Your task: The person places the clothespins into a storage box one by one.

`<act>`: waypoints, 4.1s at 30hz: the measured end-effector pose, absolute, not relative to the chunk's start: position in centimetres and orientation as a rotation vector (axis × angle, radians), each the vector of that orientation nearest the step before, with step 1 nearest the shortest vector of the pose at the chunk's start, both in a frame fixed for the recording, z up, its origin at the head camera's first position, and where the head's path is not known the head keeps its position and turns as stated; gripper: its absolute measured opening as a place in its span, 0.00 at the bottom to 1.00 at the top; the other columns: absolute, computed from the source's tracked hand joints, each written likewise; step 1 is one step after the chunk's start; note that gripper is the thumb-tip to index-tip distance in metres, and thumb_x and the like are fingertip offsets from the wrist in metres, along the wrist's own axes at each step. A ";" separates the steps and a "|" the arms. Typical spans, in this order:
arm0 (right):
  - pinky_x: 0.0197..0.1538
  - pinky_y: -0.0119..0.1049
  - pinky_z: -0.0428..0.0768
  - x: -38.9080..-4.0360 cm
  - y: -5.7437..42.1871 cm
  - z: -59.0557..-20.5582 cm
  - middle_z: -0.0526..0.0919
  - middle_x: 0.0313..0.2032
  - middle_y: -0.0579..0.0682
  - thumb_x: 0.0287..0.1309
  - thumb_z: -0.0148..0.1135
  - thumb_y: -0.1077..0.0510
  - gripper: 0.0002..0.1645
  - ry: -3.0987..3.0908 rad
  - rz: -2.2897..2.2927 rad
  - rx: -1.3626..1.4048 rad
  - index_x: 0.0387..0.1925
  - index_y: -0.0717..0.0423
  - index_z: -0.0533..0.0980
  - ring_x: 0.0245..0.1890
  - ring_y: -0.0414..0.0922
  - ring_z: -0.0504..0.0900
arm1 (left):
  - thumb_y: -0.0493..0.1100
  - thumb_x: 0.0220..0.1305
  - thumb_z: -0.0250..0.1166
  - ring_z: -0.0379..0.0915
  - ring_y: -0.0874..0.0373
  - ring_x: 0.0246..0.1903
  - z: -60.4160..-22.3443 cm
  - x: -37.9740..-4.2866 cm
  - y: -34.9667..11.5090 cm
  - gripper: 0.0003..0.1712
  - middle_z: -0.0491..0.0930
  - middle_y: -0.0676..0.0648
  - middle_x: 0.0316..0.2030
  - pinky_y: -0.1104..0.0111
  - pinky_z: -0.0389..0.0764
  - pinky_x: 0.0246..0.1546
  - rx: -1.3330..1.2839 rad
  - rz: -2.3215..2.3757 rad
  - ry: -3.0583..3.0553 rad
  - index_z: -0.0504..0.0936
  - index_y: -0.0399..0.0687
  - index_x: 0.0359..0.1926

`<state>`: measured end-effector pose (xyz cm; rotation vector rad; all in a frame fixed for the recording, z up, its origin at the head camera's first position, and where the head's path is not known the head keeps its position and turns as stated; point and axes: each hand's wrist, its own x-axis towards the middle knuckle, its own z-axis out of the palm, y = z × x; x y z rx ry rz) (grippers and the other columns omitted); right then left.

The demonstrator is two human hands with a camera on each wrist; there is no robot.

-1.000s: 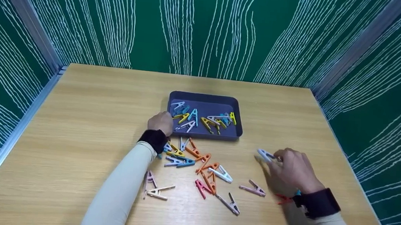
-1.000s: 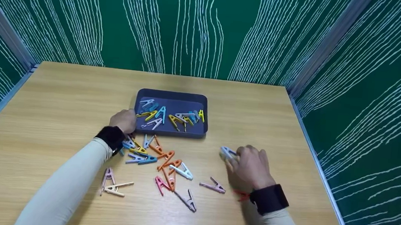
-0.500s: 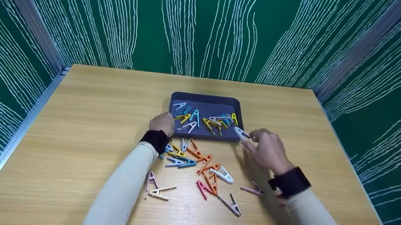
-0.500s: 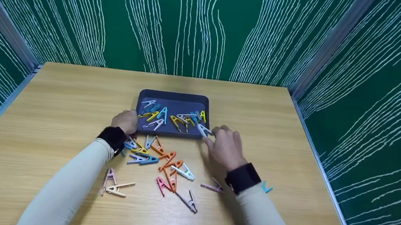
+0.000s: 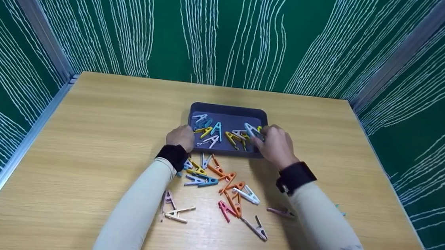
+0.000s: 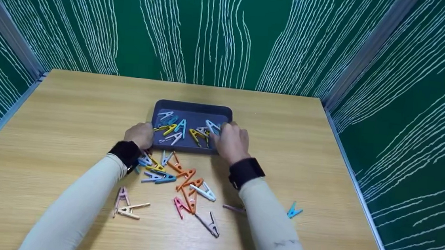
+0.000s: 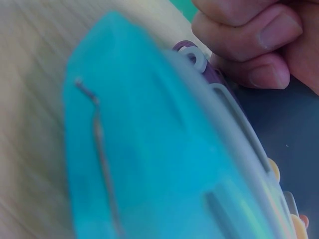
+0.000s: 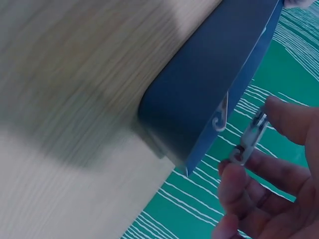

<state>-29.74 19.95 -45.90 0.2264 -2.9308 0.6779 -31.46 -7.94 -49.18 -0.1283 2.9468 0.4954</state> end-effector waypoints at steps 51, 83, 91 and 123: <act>0.46 0.58 0.79 -20.7 30.4 -44.7 0.85 0.45 0.67 0.67 0.58 0.31 0.42 -3.093 0.544 0.062 0.53 0.68 0.80 0.44 0.61 0.83 | 0.36 0.72 0.54 0.83 0.45 0.48 -49.5 -31.7 -8.2 0.16 0.85 0.38 0.49 0.53 0.83 0.47 -0.115 0.487 2.907 0.82 0.36 0.53; 0.50 0.66 0.76 -16.4 39.5 -47.3 0.84 0.48 0.66 0.44 0.67 0.78 0.26 -3.404 0.346 0.133 0.46 0.57 0.86 0.41 0.59 0.78 | 0.36 0.72 0.55 0.81 0.46 0.49 -48.9 -31.2 -8.1 0.16 0.83 0.38 0.49 0.53 0.82 0.49 -0.103 0.465 2.920 0.80 0.36 0.55; 0.42 0.56 0.78 -16.6 39.6 -48.0 0.86 0.37 0.57 0.46 0.65 0.74 0.18 -3.363 0.329 0.110 0.40 0.57 0.87 0.34 0.53 0.78 | 0.36 0.73 0.53 0.82 0.45 0.49 -49.0 -31.3 -8.0 0.16 0.84 0.37 0.49 0.52 0.82 0.49 -0.107 0.488 2.926 0.81 0.35 0.54; 0.50 0.56 0.79 -25.5 25.6 -46.0 0.86 0.44 0.60 0.60 0.73 0.59 0.16 -2.835 0.672 0.369 0.47 0.63 0.84 0.46 0.59 0.84 | 0.36 0.74 0.51 0.82 0.44 0.50 -49.4 -31.4 -8.1 0.17 0.84 0.37 0.50 0.52 0.82 0.50 -0.095 0.505 2.945 0.81 0.35 0.54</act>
